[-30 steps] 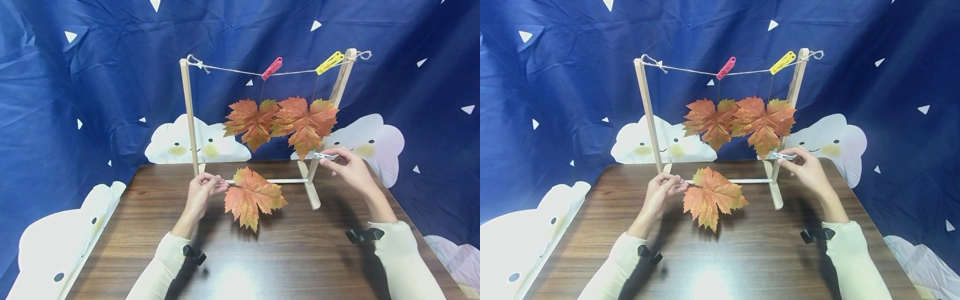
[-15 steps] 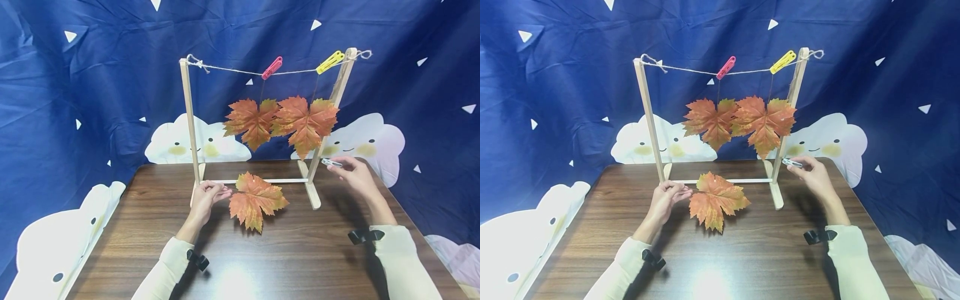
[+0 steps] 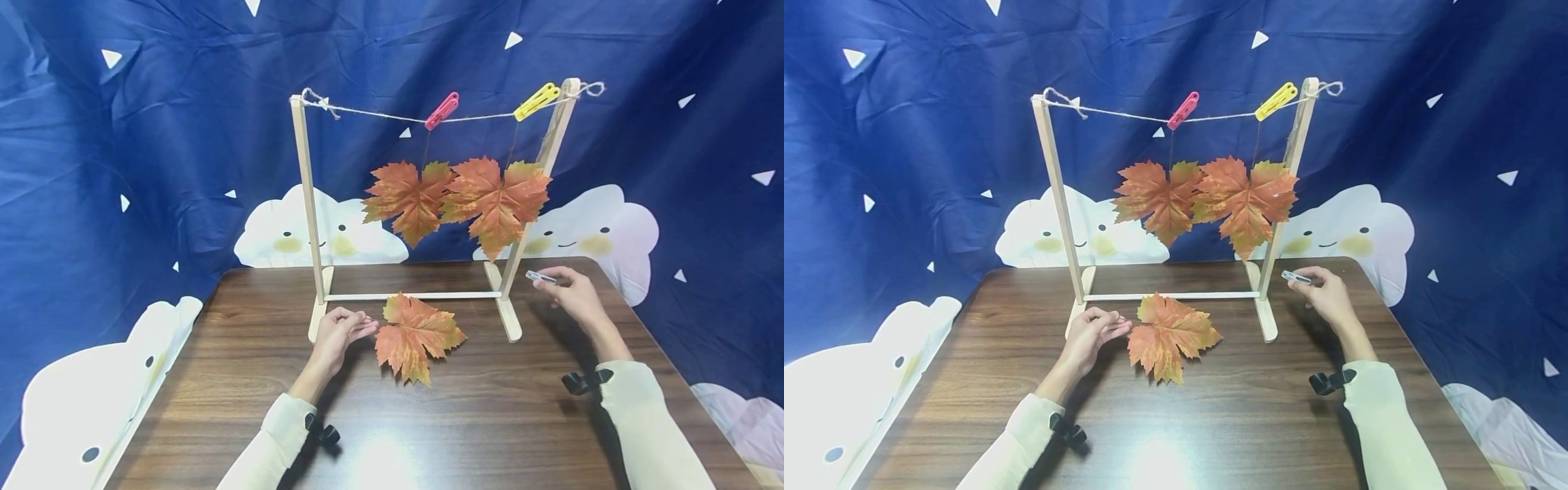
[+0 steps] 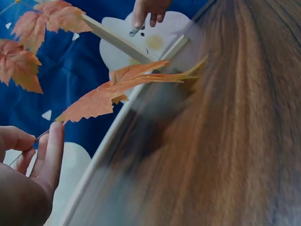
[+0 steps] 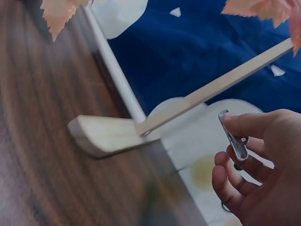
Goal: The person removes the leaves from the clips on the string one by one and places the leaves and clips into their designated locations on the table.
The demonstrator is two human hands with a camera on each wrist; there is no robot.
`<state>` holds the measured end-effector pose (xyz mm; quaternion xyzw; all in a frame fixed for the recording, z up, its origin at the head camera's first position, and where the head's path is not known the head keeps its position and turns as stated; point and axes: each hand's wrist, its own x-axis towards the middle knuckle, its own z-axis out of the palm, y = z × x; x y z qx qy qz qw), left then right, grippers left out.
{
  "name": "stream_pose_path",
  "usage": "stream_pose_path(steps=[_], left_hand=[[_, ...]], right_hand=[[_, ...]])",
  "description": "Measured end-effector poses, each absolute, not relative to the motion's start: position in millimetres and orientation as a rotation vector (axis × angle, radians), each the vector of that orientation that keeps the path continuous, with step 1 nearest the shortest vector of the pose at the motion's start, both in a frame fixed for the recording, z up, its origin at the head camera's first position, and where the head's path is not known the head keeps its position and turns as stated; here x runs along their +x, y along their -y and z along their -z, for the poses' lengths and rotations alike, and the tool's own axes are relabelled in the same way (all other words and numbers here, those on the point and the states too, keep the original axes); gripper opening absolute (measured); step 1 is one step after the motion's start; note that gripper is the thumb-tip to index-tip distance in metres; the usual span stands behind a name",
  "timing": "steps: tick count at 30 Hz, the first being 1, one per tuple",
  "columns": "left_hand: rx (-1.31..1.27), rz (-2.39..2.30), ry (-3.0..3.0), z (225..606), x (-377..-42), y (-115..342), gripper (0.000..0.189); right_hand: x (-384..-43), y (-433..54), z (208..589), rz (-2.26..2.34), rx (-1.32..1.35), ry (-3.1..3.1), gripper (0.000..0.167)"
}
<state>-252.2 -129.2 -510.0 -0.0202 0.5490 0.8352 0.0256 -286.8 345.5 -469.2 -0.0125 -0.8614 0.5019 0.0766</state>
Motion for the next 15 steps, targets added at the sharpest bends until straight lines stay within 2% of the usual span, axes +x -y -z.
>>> stream_pose_path(steps=[15], left_hand=[[-0.14, -2.22, -2.089, 518.4, -249.7, 142.7, 0.011]], right_hand=[[-299.7, -354.5, 498.9, -1.447, -0.034, 2.686, 0.045]])
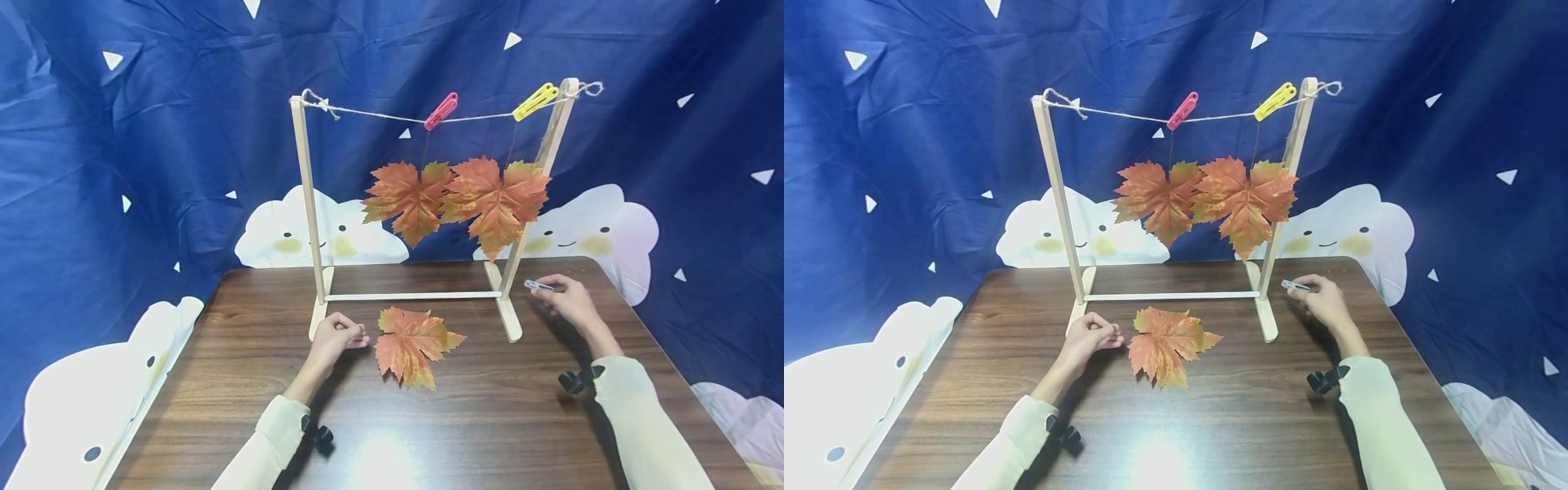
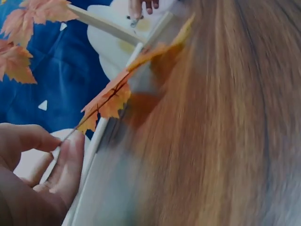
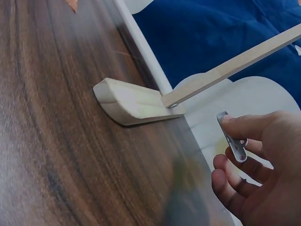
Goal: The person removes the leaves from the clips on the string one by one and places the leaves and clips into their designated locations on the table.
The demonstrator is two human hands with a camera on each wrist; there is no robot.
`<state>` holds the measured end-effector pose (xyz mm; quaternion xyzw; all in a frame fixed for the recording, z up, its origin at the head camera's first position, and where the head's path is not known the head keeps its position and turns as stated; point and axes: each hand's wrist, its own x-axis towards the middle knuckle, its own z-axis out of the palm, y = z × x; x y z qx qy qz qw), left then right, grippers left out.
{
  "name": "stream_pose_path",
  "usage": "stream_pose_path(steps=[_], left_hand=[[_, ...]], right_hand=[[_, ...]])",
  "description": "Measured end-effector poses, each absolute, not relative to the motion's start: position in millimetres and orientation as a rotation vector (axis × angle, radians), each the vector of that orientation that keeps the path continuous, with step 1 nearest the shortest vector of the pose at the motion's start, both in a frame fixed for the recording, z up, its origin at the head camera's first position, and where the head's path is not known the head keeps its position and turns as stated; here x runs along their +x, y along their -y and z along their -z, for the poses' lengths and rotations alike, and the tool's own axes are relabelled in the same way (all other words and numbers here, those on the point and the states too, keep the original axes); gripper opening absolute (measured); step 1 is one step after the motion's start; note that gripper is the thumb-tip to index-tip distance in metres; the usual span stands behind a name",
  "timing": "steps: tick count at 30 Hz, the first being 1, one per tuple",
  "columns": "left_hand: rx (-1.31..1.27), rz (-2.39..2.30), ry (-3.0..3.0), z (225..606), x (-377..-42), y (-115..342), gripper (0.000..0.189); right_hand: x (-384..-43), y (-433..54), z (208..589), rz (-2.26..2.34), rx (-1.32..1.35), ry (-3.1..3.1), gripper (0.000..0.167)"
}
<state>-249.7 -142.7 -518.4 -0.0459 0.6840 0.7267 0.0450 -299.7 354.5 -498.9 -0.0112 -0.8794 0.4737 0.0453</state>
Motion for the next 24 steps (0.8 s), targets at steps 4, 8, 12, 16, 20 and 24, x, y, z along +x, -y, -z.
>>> stream_pose_path(steps=[4, 8, 12, 16, 20, 24], left_hand=[[-0.059, -1.821, -2.489, 516.6, -248.3, 146.4, 0.008], [0.126, -1.429, -2.771, 515.3, -246.3, 150.7, 0.013], [0.283, -1.216, -2.887, 515.2, -245.6, 152.6, 0.006], [0.339, -1.072, -2.95, 517.2, -246.1, 152.1, 0.01], [0.399, -0.949, -3.014, 521.2, -247.3, 151.1, 0.014], [0.466, -0.882, -3.046, 524.6, -248.5, 150.8, 0.016]], right_hand=[[-302.2, -353.8, 500.5, -1.398, -0.017, 2.708, 0.043], [-305.1, -354.5, 504.7, -1.326, -0.033, 2.747, 0.042], [-309.0, -355.9, 511.3, -1.237, -0.081, 2.777, 0.041], [-311.1, -354.9, 515.7, -1.146, -0.099, 2.796, 0.038], [-312.6, -354.3, 518.0, -1.039, -0.084, 2.808, 0.037], [-314.3, -353.5, 520.8, -0.996, -0.092, 2.799, 0.037]])
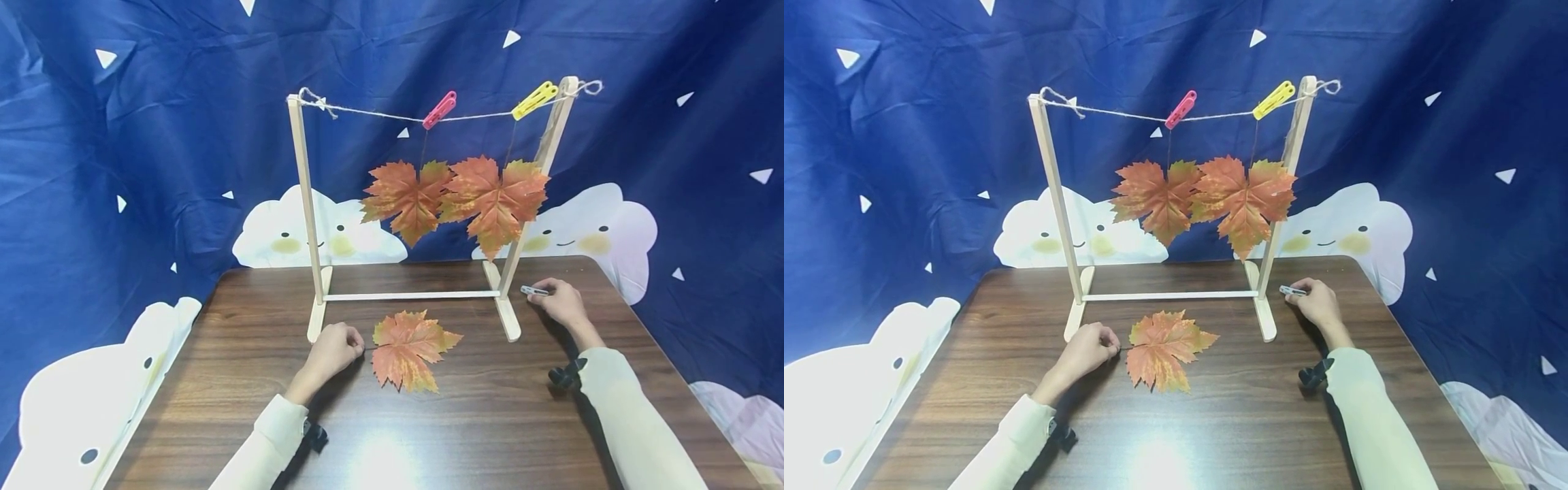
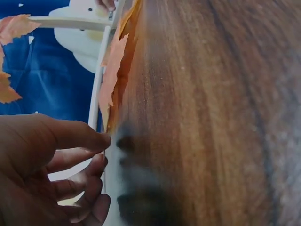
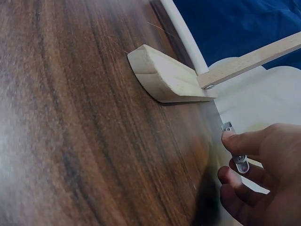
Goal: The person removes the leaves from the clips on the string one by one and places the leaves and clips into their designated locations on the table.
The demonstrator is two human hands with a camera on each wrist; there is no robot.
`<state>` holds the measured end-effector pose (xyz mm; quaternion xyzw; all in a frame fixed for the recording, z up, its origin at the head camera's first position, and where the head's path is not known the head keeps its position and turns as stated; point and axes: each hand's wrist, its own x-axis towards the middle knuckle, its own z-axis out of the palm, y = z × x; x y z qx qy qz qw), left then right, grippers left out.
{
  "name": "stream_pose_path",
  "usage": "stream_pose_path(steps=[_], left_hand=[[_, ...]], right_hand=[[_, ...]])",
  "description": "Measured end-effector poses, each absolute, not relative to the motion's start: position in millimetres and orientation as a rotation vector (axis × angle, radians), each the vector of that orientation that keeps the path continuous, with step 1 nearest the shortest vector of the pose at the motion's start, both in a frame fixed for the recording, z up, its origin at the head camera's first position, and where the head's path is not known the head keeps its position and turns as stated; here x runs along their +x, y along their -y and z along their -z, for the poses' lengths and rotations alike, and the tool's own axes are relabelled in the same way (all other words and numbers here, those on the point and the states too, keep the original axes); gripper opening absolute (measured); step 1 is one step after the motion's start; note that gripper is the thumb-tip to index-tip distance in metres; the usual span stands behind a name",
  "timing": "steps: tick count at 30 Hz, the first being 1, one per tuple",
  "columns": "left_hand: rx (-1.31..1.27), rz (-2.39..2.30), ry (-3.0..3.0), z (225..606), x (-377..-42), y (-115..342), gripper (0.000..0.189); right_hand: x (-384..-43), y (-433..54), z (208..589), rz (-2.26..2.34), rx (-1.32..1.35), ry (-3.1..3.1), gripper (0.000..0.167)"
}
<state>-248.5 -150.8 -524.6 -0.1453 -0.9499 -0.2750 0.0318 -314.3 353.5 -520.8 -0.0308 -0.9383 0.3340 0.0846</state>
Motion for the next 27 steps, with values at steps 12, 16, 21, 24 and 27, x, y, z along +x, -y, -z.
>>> stream_pose_path(steps=[12, 16, 21, 24, 27], left_hand=[[-0.462, 0.987, 3.032, 520.7, -247.4, 154.8, 0.01], [-0.498, 0.977, 3.039, 520.2, -248.2, 155.0, 0.018], [-0.527, 0.958, 3.032, 519.1, -247.8, 155.1, 0.019], [-0.533, 0.942, 3.019, 520.0, -248.2, 155.2, 0.018], [-0.539, 0.928, 3.0, 521.0, -248.8, 155.1, 0.016]], right_hand=[[-317.5, -348.3, 521.5, -0.966, -0.184, 2.848, 0.04], [-319.4, -348.7, 524.2, -0.954, -0.185, 2.868, 0.043], [-320.2, -350.2, 526.9, -0.962, -0.16, 2.866, 0.046], [-320.2, -349.6, 527.9, -0.953, -0.157, 2.863, 0.044], [-319.2, -348.1, 528.3, -0.939, -0.166, 2.857, 0.038]])
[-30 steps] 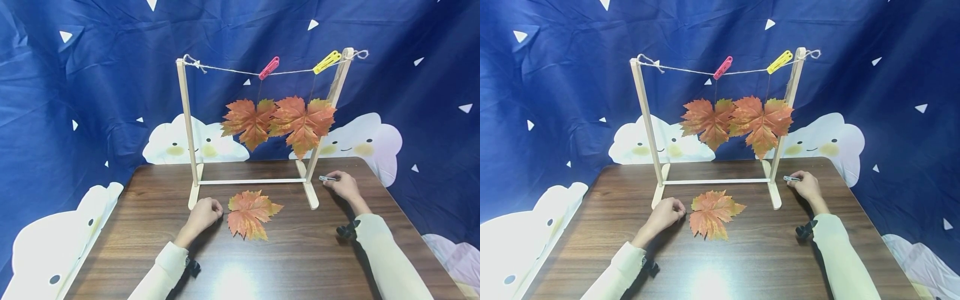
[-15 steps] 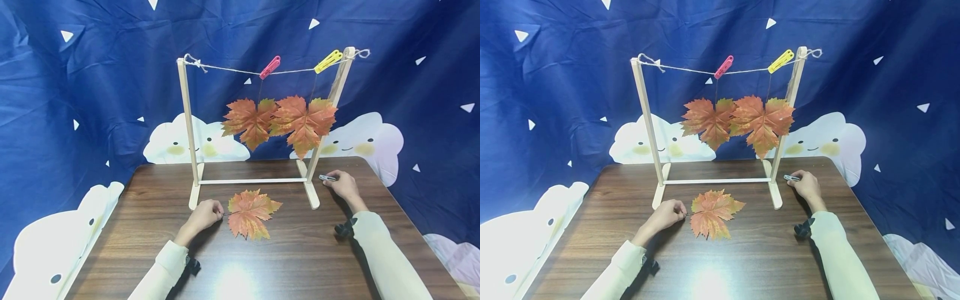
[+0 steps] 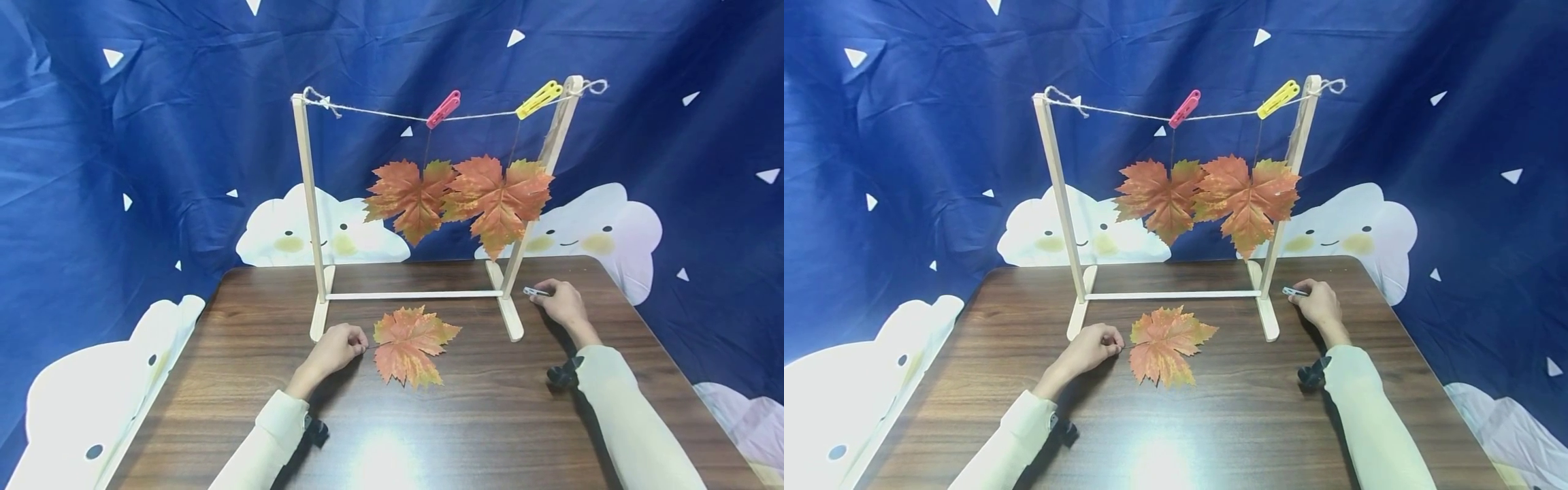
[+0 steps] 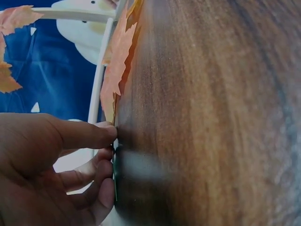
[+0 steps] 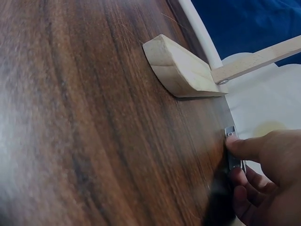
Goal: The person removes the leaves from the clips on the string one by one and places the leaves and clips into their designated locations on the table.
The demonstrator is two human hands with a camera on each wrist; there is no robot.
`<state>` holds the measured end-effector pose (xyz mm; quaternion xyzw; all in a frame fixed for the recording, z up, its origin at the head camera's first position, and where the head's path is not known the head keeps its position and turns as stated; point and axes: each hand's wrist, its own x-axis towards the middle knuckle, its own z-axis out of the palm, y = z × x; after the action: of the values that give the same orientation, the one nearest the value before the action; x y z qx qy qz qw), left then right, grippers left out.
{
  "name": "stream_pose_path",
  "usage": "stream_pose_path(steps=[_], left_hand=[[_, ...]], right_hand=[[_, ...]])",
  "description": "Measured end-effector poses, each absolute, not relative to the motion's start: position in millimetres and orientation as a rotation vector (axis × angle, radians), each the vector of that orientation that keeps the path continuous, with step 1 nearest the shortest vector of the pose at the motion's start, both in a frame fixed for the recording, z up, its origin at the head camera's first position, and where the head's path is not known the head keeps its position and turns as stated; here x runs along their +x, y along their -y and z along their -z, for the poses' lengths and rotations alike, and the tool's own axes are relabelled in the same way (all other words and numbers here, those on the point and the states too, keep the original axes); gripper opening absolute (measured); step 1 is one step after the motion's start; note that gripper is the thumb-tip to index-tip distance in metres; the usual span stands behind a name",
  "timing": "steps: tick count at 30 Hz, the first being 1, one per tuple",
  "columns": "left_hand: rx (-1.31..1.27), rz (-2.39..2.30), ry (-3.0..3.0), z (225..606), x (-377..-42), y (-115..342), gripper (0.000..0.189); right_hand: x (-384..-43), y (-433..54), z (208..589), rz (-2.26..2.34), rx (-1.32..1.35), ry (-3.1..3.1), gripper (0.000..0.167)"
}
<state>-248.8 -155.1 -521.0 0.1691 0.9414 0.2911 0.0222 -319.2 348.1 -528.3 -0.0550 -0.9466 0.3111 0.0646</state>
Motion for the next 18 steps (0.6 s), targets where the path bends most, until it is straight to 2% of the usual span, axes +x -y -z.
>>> stream_pose_path(steps=[7, 18], left_hand=[[0.512, -0.911, -2.93, 522.4, -250.1, 154.0, 0.016], [0.501, -0.915, -2.935, 523.3, -251.7, 154.1, 0.014]], right_hand=[[-318.4, -346.8, 531.4, -0.913, -0.198, 2.845, 0.033], [-318.4, -347.3, 532.5, -0.896, -0.194, 2.827, 0.038]])
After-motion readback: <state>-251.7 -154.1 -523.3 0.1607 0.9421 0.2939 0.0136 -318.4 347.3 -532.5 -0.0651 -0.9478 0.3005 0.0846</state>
